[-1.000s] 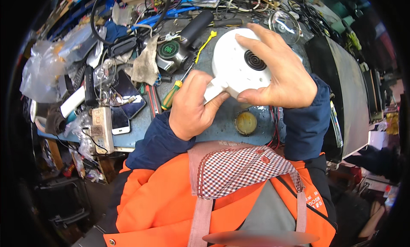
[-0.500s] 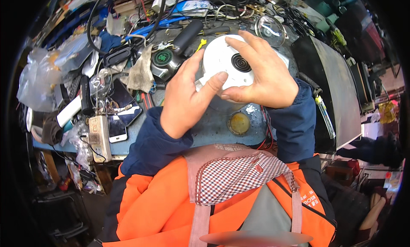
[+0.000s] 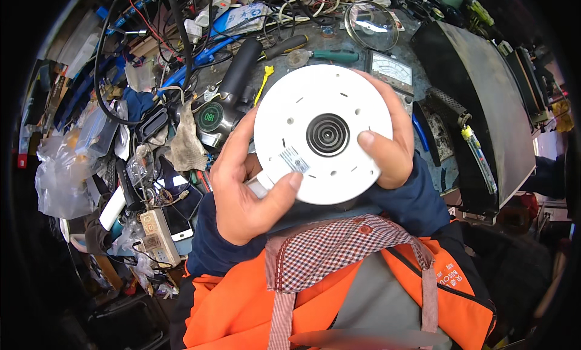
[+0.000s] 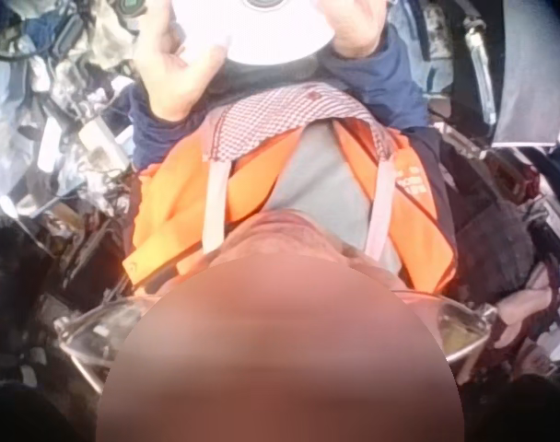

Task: The person repairs a white circular electronic device by soldering internal wires, adjusting connections, and reassembling the casing. They use a soldering iron, pliers, and a screwdriver to secure components and fasten the cover.

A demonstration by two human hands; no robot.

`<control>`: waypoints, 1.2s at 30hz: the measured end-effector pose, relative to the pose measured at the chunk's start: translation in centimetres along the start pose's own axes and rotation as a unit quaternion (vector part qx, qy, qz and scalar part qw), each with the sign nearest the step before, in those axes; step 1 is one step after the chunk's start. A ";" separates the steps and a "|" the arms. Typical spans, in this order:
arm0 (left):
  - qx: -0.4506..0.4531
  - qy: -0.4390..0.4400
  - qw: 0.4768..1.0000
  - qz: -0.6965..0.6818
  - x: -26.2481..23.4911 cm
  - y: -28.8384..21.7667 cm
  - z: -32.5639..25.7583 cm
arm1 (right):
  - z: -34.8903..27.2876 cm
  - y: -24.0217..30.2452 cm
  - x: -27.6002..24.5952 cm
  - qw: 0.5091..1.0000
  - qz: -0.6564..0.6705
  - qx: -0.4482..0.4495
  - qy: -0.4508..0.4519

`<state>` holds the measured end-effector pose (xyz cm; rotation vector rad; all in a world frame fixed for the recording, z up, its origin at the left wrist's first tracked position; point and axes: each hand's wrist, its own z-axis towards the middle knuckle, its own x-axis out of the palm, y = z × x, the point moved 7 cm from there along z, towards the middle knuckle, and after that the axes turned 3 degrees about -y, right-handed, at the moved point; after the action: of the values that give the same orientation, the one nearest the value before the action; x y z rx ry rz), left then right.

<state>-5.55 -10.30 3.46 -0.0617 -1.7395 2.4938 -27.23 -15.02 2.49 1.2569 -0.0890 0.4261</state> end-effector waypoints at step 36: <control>0.058 -0.009 0.997 0.051 0.0 0.9 -1.1 | -1.2 0.5 -0.6 0.994 0.012 -0.092 0.051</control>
<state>-5.53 -9.55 2.23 -0.1216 -1.6333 2.6717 -28.13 -13.97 2.39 1.0512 -0.0552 0.4923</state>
